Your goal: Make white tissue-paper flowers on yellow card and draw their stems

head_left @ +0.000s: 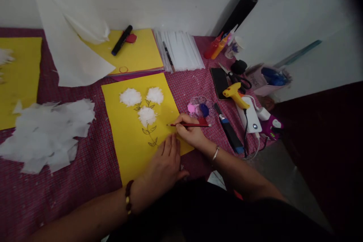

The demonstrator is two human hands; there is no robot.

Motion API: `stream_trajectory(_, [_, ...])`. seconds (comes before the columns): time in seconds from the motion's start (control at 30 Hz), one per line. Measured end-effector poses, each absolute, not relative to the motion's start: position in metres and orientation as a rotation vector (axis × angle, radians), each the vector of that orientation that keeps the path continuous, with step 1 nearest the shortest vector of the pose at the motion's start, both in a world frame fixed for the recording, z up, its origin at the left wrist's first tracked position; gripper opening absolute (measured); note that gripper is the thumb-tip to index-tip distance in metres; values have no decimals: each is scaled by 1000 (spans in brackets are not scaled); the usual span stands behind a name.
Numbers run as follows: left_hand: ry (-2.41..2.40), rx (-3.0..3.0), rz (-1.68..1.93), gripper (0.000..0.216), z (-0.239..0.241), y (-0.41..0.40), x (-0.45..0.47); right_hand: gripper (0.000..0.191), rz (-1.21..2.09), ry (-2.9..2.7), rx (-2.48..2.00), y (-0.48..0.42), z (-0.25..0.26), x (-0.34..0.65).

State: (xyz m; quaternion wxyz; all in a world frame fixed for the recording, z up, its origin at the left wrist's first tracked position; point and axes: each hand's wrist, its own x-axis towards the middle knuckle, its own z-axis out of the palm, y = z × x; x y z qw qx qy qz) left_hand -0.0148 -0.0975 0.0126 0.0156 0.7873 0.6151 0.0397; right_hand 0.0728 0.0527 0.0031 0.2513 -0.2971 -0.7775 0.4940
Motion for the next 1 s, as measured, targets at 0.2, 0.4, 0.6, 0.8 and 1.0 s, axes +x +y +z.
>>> stream_trajectory(0.2, [1889,2539,111,90,14,-97,-16,13,1277,-2153,-808,54,2,72])
stream_trajectory(0.4, [1892,2562,117,91,13,-97,-17,12,1332,-2147,-775,54,2,73])
stream_trajectory(0.6, [1885,2549,98,89,14,-96,-16,11,1313,-2087,-794,54,3,72])
stream_trajectory(0.8, [1892,2571,84,89,16,-96,-16,11,1333,-2115,-800,54,4,73])
stream_trajectory(1.0, [1881,2540,54,85,17,-95,-17,10,1330,-2129,-795,55,1,73])
